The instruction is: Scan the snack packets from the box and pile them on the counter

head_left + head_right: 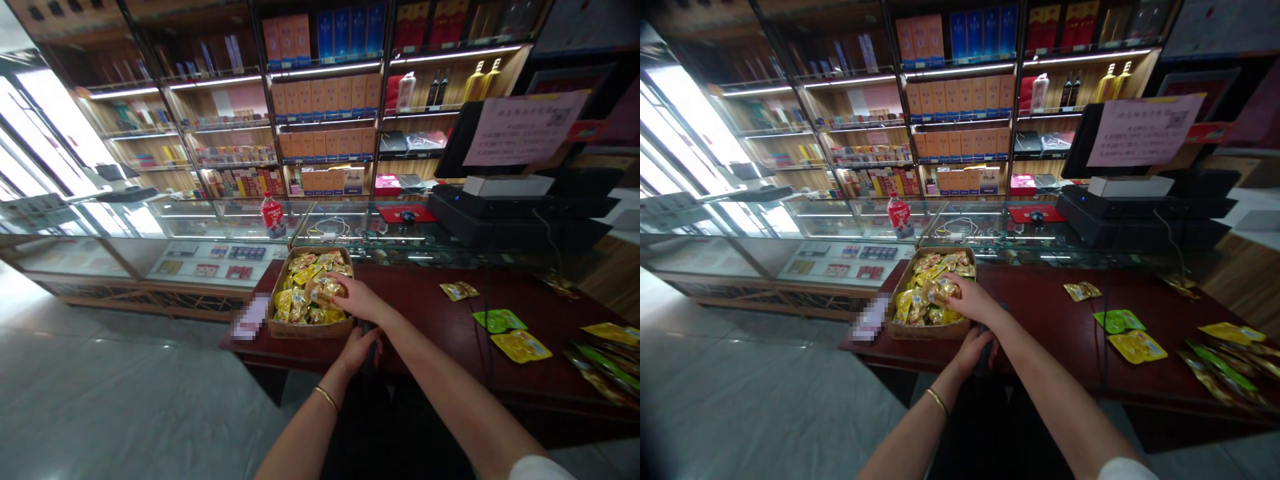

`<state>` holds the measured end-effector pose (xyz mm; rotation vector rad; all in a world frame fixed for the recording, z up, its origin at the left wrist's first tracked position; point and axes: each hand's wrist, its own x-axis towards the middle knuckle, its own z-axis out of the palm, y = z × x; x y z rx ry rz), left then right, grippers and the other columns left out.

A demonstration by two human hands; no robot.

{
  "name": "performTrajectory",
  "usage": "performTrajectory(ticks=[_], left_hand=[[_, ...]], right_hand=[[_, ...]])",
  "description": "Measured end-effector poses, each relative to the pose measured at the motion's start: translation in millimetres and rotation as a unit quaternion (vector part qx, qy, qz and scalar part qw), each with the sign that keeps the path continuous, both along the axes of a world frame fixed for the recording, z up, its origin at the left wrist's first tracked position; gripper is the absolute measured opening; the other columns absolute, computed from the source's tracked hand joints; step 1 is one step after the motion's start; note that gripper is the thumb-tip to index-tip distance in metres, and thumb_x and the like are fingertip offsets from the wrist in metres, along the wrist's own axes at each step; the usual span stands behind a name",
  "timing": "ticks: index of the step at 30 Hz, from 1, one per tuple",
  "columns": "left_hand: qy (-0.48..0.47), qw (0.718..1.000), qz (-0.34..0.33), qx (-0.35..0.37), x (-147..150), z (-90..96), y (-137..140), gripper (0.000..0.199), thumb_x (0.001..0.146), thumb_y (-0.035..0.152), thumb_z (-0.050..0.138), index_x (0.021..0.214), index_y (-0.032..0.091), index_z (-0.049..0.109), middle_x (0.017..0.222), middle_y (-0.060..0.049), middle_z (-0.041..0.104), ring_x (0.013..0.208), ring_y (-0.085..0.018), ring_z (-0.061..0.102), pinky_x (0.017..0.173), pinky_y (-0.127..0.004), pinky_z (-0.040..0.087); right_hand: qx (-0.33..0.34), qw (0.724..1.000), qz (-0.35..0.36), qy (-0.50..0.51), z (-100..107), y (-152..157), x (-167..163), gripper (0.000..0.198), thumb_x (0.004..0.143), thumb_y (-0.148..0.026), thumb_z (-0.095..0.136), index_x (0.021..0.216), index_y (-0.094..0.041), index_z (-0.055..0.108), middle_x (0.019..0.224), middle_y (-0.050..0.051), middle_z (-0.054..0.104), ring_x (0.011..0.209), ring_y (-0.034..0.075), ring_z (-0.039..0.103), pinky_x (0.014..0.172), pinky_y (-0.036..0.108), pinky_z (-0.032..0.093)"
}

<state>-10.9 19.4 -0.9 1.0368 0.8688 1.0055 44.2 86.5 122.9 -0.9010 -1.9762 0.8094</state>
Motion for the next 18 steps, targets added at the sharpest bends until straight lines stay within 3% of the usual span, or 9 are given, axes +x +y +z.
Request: performTrajectory(ticks=[3,6,11,15,18], left_hand=[[-0.002,1.0,0.004,-0.009,0,2.7,-1,0.053,0.075,0.067,0.067,0.064,0.016,0.058,0.048,0.0,0.055,0.032,-0.01,0.047,0.033,-0.022,0.034],[-0.001,1.0,0.008,-0.019,1,5.0,-1,0.054,0.072,0.068,0.071,0.079,0.016,0.059,0.05,0.002,0.058,0.032,-0.01,0.047,0.032,-0.021,0.034],[-0.007,1.0,0.004,-0.019,1,5.3,4,0.059,0.072,0.068,0.071,0.097,0.017,0.055,0.051,0.005,0.059,0.032,-0.011,0.046,0.031,-0.02,0.036],[-0.015,1.0,-0.001,-0.01,0,5.0,5,0.058,0.075,0.066,0.07,0.101,0.017,0.054,0.053,0.005,0.061,0.032,-0.01,0.047,0.031,-0.02,0.036],[-0.019,1.0,-0.002,-0.005,-1,4.6,4,0.057,0.077,0.065,0.069,0.102,0.016,0.055,0.054,0.005,0.061,0.032,-0.01,0.047,0.031,-0.019,0.035]], right_hand=[[0.02,0.997,-0.06,-0.033,-11,8,12,0.05,0.084,-0.017,0.067,0.132,-0.029,0.064,0.112,0.0,0.076,0.087,0.015,0.072,0.084,0.029,0.058],[0.019,0.975,-0.206,-0.077,-35,17,65,0.03,0.098,-0.024,0.058,0.127,-0.023,0.064,0.117,0.005,0.073,0.098,0.018,0.071,0.092,0.036,0.057],[-0.032,0.875,-0.437,-0.206,-86,18,167,0.04,0.096,-0.034,0.067,0.133,-0.021,0.06,0.144,0.01,0.056,0.129,0.03,0.056,0.108,0.057,0.046],[-0.071,0.811,-0.511,-0.275,-105,39,214,0.049,0.095,-0.035,0.069,0.14,-0.022,0.055,0.154,0.011,0.047,0.138,0.035,0.047,0.113,0.062,0.038],[-0.087,0.799,-0.514,-0.3,-110,54,224,0.048,0.095,-0.038,0.068,0.139,-0.022,0.056,0.154,0.01,0.048,0.14,0.035,0.045,0.115,0.063,0.034]])
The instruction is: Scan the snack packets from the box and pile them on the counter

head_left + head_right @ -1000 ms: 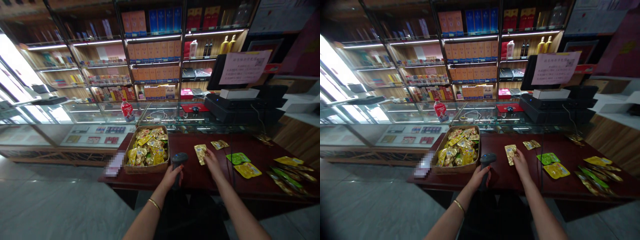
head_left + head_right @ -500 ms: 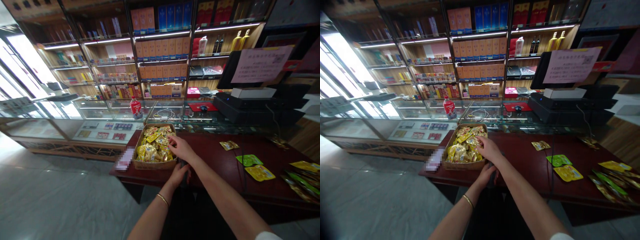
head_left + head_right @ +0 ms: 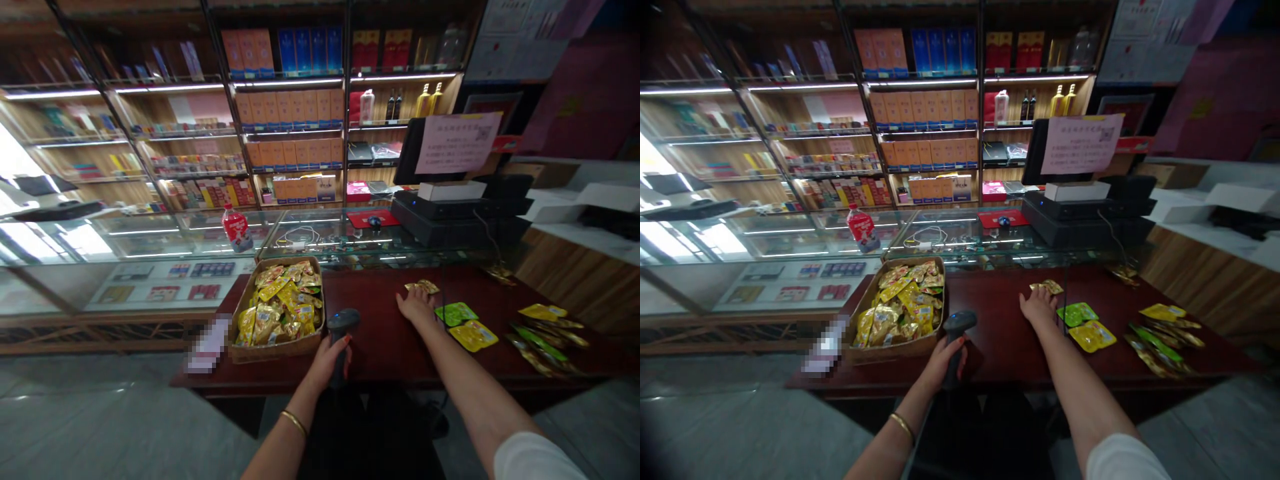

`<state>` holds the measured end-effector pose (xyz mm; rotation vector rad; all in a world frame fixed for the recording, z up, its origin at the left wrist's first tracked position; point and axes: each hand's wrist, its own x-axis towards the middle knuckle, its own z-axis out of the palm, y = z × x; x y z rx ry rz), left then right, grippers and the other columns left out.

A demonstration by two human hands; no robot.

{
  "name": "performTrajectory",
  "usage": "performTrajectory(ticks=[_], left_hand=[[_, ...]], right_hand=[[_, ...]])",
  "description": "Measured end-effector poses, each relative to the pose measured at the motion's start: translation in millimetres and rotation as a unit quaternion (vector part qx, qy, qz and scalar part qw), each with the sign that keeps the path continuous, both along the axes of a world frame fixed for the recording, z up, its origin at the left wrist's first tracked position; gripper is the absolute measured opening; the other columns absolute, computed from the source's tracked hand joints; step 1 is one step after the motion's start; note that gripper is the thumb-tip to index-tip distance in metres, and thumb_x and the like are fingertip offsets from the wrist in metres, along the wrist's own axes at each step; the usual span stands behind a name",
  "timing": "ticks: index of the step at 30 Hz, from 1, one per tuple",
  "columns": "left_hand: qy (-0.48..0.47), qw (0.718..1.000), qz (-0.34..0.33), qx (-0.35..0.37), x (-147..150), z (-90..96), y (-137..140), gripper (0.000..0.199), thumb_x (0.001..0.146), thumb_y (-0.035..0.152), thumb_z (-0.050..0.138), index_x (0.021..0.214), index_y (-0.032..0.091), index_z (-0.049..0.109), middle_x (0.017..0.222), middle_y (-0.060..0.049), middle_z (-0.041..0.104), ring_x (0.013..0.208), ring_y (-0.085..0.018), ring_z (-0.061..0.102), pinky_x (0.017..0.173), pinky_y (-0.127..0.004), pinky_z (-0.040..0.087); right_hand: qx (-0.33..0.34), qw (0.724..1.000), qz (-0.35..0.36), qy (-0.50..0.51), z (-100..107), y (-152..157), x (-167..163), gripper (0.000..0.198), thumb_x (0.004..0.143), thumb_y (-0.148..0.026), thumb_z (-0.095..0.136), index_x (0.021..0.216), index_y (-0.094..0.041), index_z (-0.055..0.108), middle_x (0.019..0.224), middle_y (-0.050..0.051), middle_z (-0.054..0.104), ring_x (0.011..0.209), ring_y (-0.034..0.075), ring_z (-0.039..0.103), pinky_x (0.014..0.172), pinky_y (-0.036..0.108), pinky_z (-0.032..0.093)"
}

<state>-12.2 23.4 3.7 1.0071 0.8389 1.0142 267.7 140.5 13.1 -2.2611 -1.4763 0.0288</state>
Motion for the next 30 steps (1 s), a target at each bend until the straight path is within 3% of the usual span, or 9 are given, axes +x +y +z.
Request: performTrajectory(ticks=[5,7,9,11,13,16,19,24,30], left_hand=[[-0.003,1.0,-0.004,-0.001,-1,0.6,-1,0.058,0.077,0.065,0.07,0.103,0.016,0.055,0.054,0.005,0.061,0.032,-0.01,0.046,0.031,-0.019,0.035],[-0.001,1.0,-0.012,0.0,-2,2.0,-2,0.057,0.077,0.065,0.07,0.102,0.016,0.055,0.054,0.004,0.061,0.032,-0.01,0.047,0.031,-0.02,0.035],[0.002,1.0,-0.016,0.003,-2,3.9,-3,0.056,0.077,0.064,0.071,0.101,0.016,0.055,0.055,0.004,0.061,0.033,-0.01,0.048,0.032,-0.02,0.037],[0.006,1.0,-0.016,0.004,-2,5.8,-5,0.055,0.077,0.063,0.071,0.101,0.016,0.055,0.056,0.004,0.061,0.034,-0.01,0.048,0.033,-0.02,0.038],[0.008,1.0,-0.018,0.005,-2,7.1,-6,0.055,0.078,0.063,0.07,0.102,0.016,0.055,0.056,0.005,0.061,0.034,-0.01,0.048,0.033,-0.02,0.038],[0.013,1.0,-0.023,0.011,-2,7.1,-8,0.055,0.079,0.063,0.07,0.103,0.016,0.055,0.056,0.004,0.061,0.034,-0.01,0.049,0.034,-0.02,0.037],[0.021,0.999,-0.034,0.015,-2,4.9,-9,0.055,0.079,0.062,0.071,0.104,0.016,0.056,0.056,0.004,0.061,0.034,-0.01,0.049,0.034,-0.019,0.037],[0.027,0.998,-0.06,0.014,-2,2.2,-7,0.058,0.077,0.064,0.07,0.105,0.016,0.055,0.055,0.005,0.061,0.033,-0.01,0.048,0.033,-0.019,0.035],[0.044,0.996,-0.072,0.014,-2,6.4,-9,0.058,0.077,0.064,0.071,0.105,0.015,0.056,0.057,0.004,0.06,0.034,-0.01,0.049,0.034,-0.02,0.037]], right_hand=[[0.02,0.995,0.098,-0.025,-16,-36,-38,0.041,0.099,-0.035,0.059,0.134,-0.016,0.061,0.153,0.019,0.051,0.143,0.035,0.042,0.12,0.068,0.008],[0.043,0.988,0.144,-0.031,-23,-63,-57,0.034,0.1,-0.032,0.052,0.13,-0.021,0.065,0.15,0.015,0.056,0.138,0.032,0.048,0.12,0.064,0.006],[0.063,0.984,0.167,-0.027,-28,-82,-68,0.028,0.101,-0.03,0.048,0.118,-0.027,0.071,0.139,0.009,0.066,0.13,0.027,0.055,0.12,0.058,0.013],[0.082,0.984,0.155,-0.013,-30,-89,-69,0.026,0.1,-0.03,0.049,0.112,-0.028,0.072,0.131,0.009,0.069,0.124,0.027,0.058,0.116,0.052,0.025],[0.103,0.989,0.105,0.004,-32,-88,-67,0.033,0.095,-0.033,0.056,0.124,-0.022,0.066,0.138,0.016,0.062,0.13,0.034,0.053,0.111,0.055,0.031],[0.13,0.99,0.046,0.024,-36,-80,-64,0.065,0.087,-0.037,0.064,0.144,-0.01,0.048,0.148,0.03,0.046,0.14,0.048,0.037,0.108,0.072,0.024],[0.147,0.985,0.075,0.046,-40,-76,-64,0.066,0.084,-0.037,0.067,0.145,-0.017,0.05,0.141,0.024,0.053,0.137,0.048,0.04,0.109,0.08,0.013],[0.21,0.961,0.128,0.127,-44,-78,-57,0.067,0.082,-0.039,0.068,0.144,-0.021,0.051,0.133,0.017,0.048,0.126,0.036,0.052,0.108,0.058,0.043],[0.275,0.919,0.156,0.237,-46,-79,-50,0.058,0.092,-0.042,0.055,0.147,-0.024,0.049,0.153,0.016,0.033,0.128,0.029,0.057,0.087,0.039,0.064]])
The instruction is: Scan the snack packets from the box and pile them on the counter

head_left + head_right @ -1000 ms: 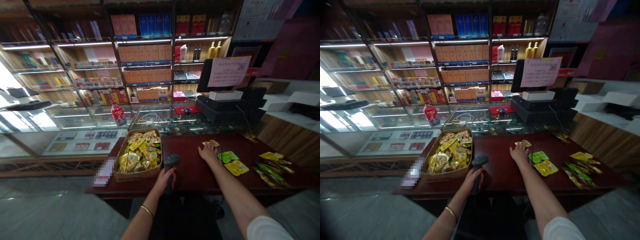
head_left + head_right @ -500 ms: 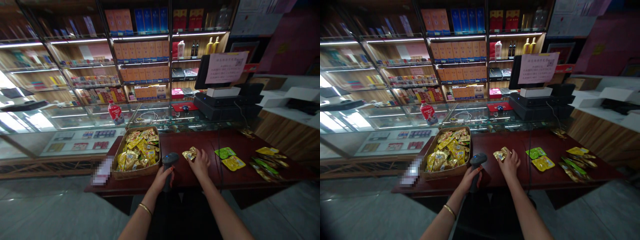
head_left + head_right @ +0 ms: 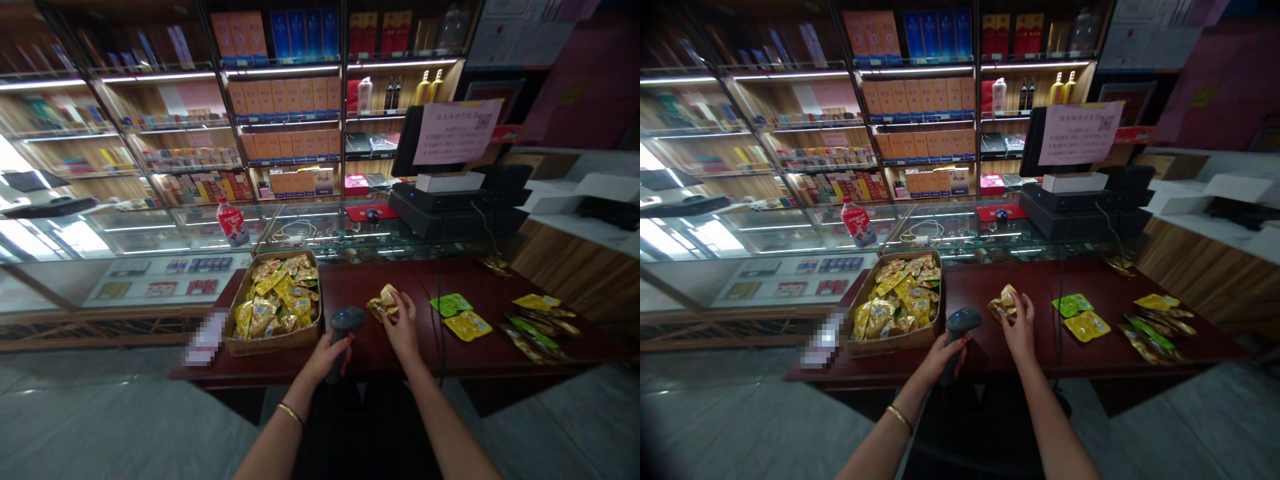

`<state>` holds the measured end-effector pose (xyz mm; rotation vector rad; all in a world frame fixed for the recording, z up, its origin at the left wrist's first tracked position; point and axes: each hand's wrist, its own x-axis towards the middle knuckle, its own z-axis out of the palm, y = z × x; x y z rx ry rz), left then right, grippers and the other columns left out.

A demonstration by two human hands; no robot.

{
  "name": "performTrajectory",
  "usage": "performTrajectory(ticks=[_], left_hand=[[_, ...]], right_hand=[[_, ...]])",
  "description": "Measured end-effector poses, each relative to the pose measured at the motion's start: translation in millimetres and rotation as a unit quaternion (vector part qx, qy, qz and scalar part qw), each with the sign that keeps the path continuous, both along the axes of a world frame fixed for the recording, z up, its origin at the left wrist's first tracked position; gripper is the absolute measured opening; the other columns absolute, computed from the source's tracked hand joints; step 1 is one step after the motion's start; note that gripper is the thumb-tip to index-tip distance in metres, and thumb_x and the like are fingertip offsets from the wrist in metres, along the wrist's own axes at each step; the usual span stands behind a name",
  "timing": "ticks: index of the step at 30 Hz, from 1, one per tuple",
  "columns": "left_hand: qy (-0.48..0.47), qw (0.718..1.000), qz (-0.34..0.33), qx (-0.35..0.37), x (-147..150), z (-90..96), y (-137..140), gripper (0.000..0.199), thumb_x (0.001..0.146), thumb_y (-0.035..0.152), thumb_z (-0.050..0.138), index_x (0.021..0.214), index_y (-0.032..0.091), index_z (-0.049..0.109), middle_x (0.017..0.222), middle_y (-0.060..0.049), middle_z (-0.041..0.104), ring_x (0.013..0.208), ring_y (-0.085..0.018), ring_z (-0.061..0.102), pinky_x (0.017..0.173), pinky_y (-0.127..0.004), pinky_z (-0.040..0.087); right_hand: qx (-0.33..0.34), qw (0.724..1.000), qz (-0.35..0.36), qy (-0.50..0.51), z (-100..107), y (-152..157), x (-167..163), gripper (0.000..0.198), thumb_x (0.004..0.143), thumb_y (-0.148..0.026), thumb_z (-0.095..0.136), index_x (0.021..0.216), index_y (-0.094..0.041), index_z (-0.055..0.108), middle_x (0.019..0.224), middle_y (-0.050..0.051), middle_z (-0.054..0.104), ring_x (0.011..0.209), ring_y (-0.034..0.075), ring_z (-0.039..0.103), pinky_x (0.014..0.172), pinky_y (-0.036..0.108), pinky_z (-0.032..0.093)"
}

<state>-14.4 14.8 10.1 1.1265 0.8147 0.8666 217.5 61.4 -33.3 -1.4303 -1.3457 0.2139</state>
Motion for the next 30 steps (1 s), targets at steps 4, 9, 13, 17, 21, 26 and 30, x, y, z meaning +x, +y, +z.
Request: performTrajectory(ticks=[4,9,13,17,21,26,30], left_hand=[[0.023,1.0,-0.014,0.007,1.3,0.2,-1.3,0.055,0.076,0.061,0.074,0.101,0.015,0.058,0.058,0.004,0.06,0.036,-0.009,0.049,0.035,-0.019,0.039],[0.035,0.999,-0.023,0.013,2.7,-0.8,-1.0,0.053,0.077,0.061,0.075,0.097,0.016,0.057,0.058,0.005,0.059,0.035,-0.008,0.049,0.035,-0.018,0.037],[0.047,0.998,-0.021,0.021,3.3,2.3,-2.0,0.049,0.079,0.06,0.073,0.092,0.016,0.056,0.058,0.005,0.058,0.035,-0.008,0.048,0.035,-0.018,0.036],[0.05,0.998,-0.022,0.031,3.9,6.3,-3.4,0.046,0.079,0.059,0.072,0.088,0.017,0.056,0.057,0.005,0.057,0.035,-0.008,0.047,0.034,-0.018,0.036],[0.049,0.997,-0.033,0.048,4.0,8.0,-4.0,0.044,0.081,0.059,0.07,0.085,0.017,0.056,0.055,0.005,0.056,0.035,-0.008,0.047,0.033,-0.018,0.034],[0.041,0.997,-0.026,0.055,3.4,7.8,-4.7,0.045,0.081,0.06,0.069,0.083,0.016,0.057,0.054,0.004,0.056,0.035,-0.008,0.047,0.034,-0.018,0.034],[0.039,0.997,-0.029,0.059,3.1,8.9,-5.4,0.045,0.082,0.06,0.068,0.081,0.017,0.056,0.052,0.004,0.055,0.034,-0.008,0.046,0.034,-0.019,0.035]], right_hand=[[-0.002,0.999,0.03,0.025,-0.2,0.5,-0.9,0.047,0.094,-0.044,0.053,0.133,-0.023,0.066,0.138,0.014,0.058,0.112,0.027,0.069,0.086,0.039,0.064],[-0.01,0.999,0.036,0.028,0.1,0.3,0.4,0.047,0.093,-0.042,0.052,0.13,-0.021,0.07,0.136,0.014,0.065,0.118,0.027,0.067,0.098,0.04,0.058],[-0.015,0.999,0.028,0.026,0.2,-0.4,3.4,0.049,0.093,-0.036,0.047,0.135,-0.02,0.067,0.143,0.014,0.061,0.128,0.027,0.061,0.108,0.043,0.05],[-0.02,0.999,0.034,0.023,2.5,0.0,3.8,0.051,0.092,-0.028,0.042,0.137,-0.019,0.065,0.145,0.013,0.059,0.131,0.026,0.058,0.11,0.042,0.048],[-0.024,0.998,0.047,0.018,6.0,0.1,2.7,0.053,0.09,-0.023,0.041,0.137,-0.019,0.065,0.142,0.012,0.062,0.129,0.024,0.06,0.108,0.04,0.05],[-0.027,0.998,0.05,0.017,8.1,-1.6,2.4,0.053,0.089,-0.022,0.042,0.136,-0.019,0.065,0.144,0.013,0.061,0.131,0.026,0.058,0.11,0.042,0.048],[-0.032,0.998,0.057,0.021,7.8,-2.0,3.1,0.053,0.088,-0.021,0.042,0.136,-0.019,0.065,0.144,0.013,0.061,0.131,0.026,0.059,0.108,0.042,0.05]])
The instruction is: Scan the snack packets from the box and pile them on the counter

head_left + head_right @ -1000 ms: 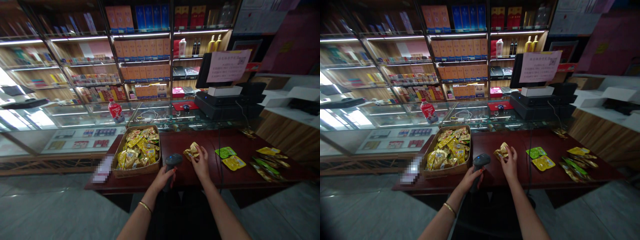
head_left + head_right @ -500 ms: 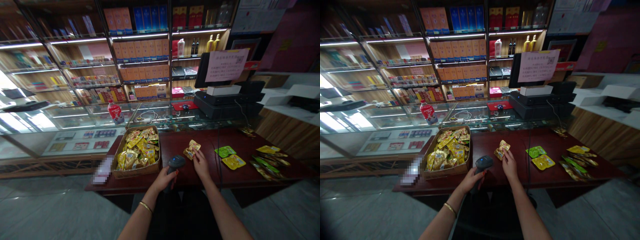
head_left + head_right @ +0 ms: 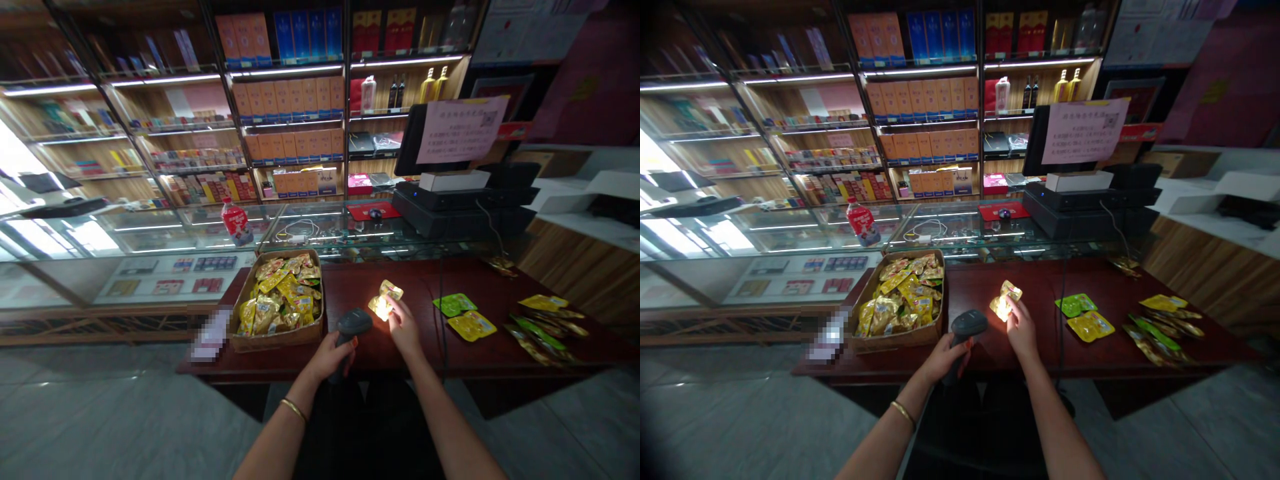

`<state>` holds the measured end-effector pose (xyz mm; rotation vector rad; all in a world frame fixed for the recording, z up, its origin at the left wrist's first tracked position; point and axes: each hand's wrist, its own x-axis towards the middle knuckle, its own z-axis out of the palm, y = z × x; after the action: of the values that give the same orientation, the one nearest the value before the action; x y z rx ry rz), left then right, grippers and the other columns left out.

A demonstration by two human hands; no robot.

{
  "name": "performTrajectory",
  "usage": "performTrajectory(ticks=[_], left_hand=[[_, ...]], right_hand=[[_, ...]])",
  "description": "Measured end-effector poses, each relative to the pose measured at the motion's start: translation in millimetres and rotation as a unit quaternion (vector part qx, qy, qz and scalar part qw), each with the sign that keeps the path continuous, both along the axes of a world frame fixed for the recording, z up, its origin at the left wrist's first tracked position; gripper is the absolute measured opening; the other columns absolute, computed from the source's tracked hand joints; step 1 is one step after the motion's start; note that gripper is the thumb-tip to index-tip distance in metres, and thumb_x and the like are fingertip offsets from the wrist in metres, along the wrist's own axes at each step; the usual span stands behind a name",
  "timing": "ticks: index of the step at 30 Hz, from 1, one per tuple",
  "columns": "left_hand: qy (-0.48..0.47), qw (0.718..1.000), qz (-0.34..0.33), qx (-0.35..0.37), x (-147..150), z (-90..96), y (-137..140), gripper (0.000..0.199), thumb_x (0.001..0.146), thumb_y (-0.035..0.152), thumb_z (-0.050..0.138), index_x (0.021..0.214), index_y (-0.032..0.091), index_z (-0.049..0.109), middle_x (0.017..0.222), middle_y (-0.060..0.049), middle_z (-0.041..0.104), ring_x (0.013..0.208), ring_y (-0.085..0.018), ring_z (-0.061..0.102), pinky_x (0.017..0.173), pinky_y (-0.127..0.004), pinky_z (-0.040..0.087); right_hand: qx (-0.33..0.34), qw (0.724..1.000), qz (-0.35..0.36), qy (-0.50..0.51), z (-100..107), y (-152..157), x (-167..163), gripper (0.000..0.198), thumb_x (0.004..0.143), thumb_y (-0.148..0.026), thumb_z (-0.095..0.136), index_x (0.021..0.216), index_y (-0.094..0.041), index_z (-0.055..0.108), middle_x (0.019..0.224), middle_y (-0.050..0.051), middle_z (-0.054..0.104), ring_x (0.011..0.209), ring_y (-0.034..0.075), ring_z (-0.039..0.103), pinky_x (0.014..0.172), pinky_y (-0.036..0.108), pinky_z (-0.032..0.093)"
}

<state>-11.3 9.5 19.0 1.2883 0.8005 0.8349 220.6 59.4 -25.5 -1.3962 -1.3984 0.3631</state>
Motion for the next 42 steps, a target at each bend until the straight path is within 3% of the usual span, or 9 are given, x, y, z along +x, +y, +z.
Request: performTrajectory(ticks=[13,23,27,35,42], left_hand=[[0.011,1.0,-0.008,-0.022,0,-9.8,3,0.046,0.081,0.061,0.068,0.079,0.017,0.056,0.054,0.003,0.057,0.035,-0.009,0.05,0.035,-0.02,0.036],[0.01,1.0,-0.008,-0.026,1,-1.9,0,0.047,0.078,0.062,0.07,0.078,0.017,0.056,0.054,0.003,0.057,0.034,-0.008,0.048,0.034,-0.019,0.035],[-0.017,1.0,0.006,-0.026,0,-0.1,0,0.048,0.078,0.062,0.071,0.087,0.017,0.058,0.055,0.004,0.058,0.035,-0.009,0.048,0.035,-0.019,0.035],[-0.01,0.999,-0.011,-0.032,0,-1.7,1,0.046,0.078,0.06,0.071,0.083,0.017,0.056,0.054,0.004,0.057,0.034,-0.009,0.048,0.034,-0.019,0.035],[-0.018,0.999,0.014,-0.042,2,-0.5,1,0.039,0.08,0.054,0.069,0.086,0.018,0.056,0.053,0.005,0.058,0.033,-0.01,0.048,0.033,-0.02,0.036]], right_hand=[[-0.026,0.999,0.035,0.013,-6,-3,3,0.054,0.085,-0.025,0.048,0.136,-0.024,0.065,0.142,0.01,0.062,0.125,0.028,0.063,0.108,0.046,0.05],[-0.02,0.999,0.041,0.013,-4,-3,2,0.055,0.086,-0.024,0.047,0.138,-0.023,0.064,0.142,0.01,0.063,0.125,0.027,0.063,0.106,0.045,0.052],[-0.023,0.999,0.036,0.016,-5,-3,1,0.053,0.086,-0.024,0.048,0.136,-0.025,0.066,0.144,0.009,0.061,0.13,0.026,0.059,0.109,0.043,0.049],[-0.027,0.998,0.05,0.034,-5,-1,1,0.051,0.087,-0.027,0.048,0.134,-0.019,0.066,0.145,0.014,0.06,0.126,0.027,0.063,0.103,0.042,0.054],[-0.016,0.998,0.052,0.043,-3,-4,0,0.049,0.087,-0.025,0.049,0.132,-0.023,0.068,0.144,0.01,0.061,0.132,0.027,0.058,0.111,0.043,0.047]])
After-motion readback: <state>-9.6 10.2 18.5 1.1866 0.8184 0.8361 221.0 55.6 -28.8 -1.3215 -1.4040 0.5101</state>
